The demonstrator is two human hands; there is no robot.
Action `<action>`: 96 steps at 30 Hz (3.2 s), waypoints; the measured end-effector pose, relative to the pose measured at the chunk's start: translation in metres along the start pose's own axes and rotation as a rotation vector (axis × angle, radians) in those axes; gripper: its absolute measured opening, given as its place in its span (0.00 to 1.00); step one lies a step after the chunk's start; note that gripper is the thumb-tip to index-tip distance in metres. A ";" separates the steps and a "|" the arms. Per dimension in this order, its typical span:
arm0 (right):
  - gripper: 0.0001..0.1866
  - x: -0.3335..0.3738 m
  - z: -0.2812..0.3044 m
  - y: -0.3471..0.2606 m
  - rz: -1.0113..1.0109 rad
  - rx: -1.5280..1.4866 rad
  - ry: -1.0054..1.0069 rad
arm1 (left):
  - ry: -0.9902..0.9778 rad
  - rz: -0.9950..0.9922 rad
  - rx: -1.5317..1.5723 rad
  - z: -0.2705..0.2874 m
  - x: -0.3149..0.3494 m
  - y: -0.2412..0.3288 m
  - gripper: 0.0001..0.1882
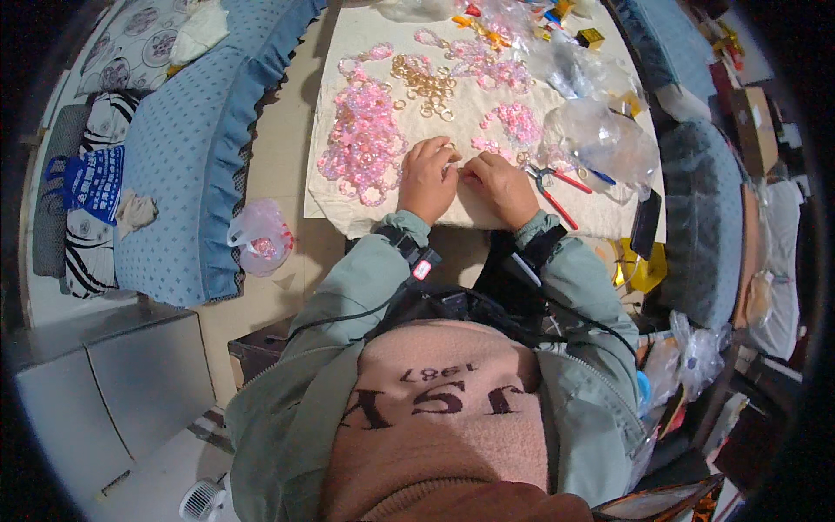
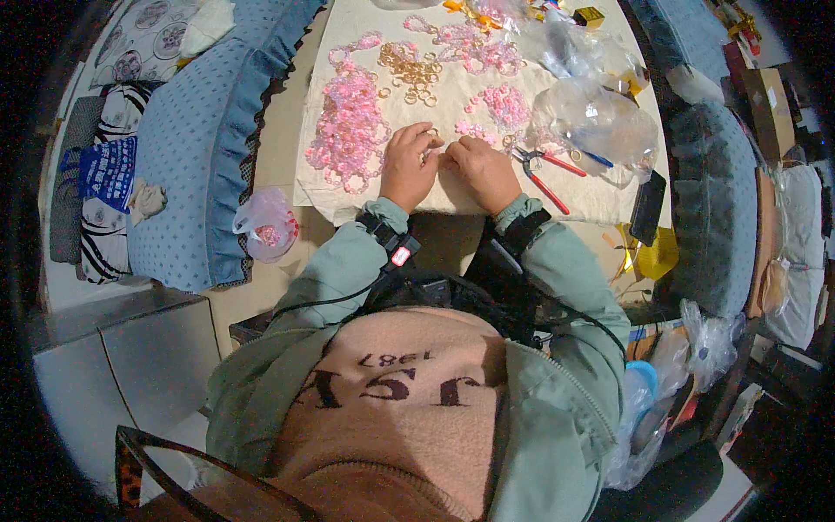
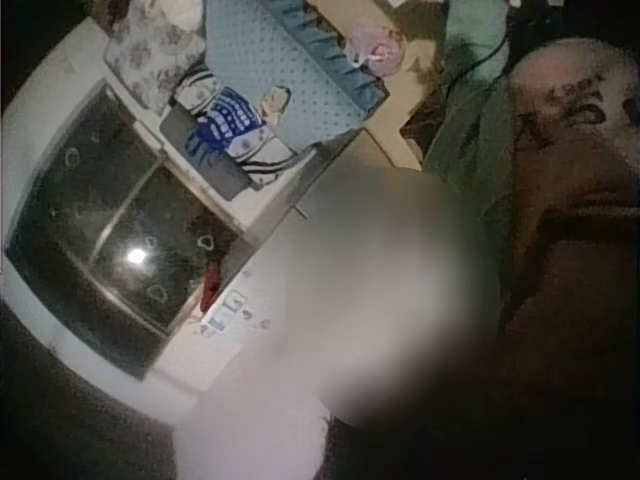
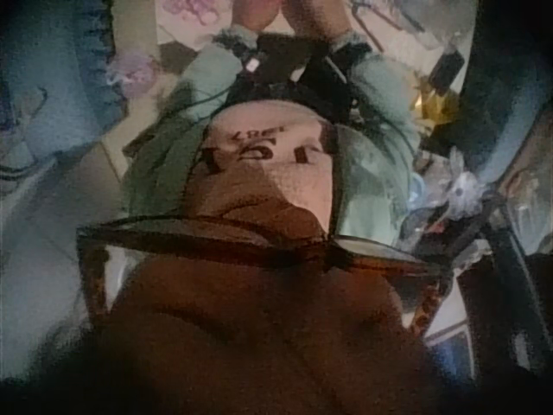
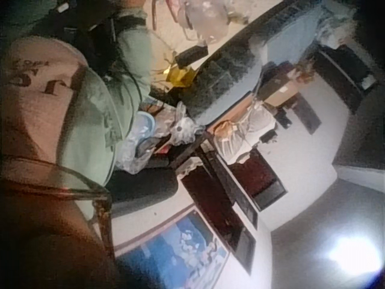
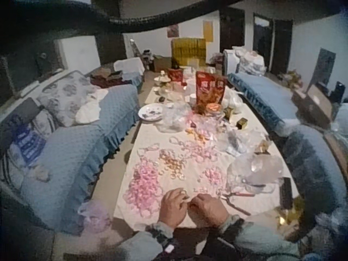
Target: The person assembles pink beaded keychains at a table, using pliers to open and close small metal jump rings. They pick up beads and rings, link them into short chains, and place finished pieces on the table.
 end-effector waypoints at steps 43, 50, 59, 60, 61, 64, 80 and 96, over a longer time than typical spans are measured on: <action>0.09 0.021 0.028 0.017 -0.094 -0.092 0.193 | -0.003 -0.069 -0.125 0.003 0.003 0.016 0.09; 0.06 0.008 0.012 0.010 -0.034 -0.040 0.236 | -0.028 -0.176 -0.205 -0.006 -0.008 0.024 0.06; 0.08 0.019 0.020 0.016 -0.087 -0.068 0.296 | 0.032 -0.075 -0.105 0.001 -0.012 0.014 0.06; 0.08 0.019 0.020 0.015 -0.076 -0.084 0.315 | 0.040 -0.063 -0.083 0.003 -0.013 0.014 0.06; 0.08 0.018 0.020 0.014 -0.063 -0.102 0.338 | 0.047 -0.052 -0.062 0.004 -0.014 0.015 0.06; 0.08 0.015 0.017 0.020 -0.079 -0.188 0.371 | 0.049 -0.016 0.009 0.008 -0.018 0.016 0.08; 0.07 0.018 0.008 0.046 -0.273 -0.392 0.430 | -0.039 -0.067 -0.063 0.002 -0.026 0.035 0.08; 0.08 0.018 0.015 0.035 -0.064 -0.232 0.424 | -0.095 -0.114 -0.136 -0.004 -0.027 0.033 0.06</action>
Point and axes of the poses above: each hand's wrist, its own x-axis away from the middle knuckle, its own z-axis out of the back of the hand, y = z × x, the point moved 7 cm from there along -x, towards the middle knuckle, and after that the axes turned 5 degrees about -y, right-handed, at the moved point
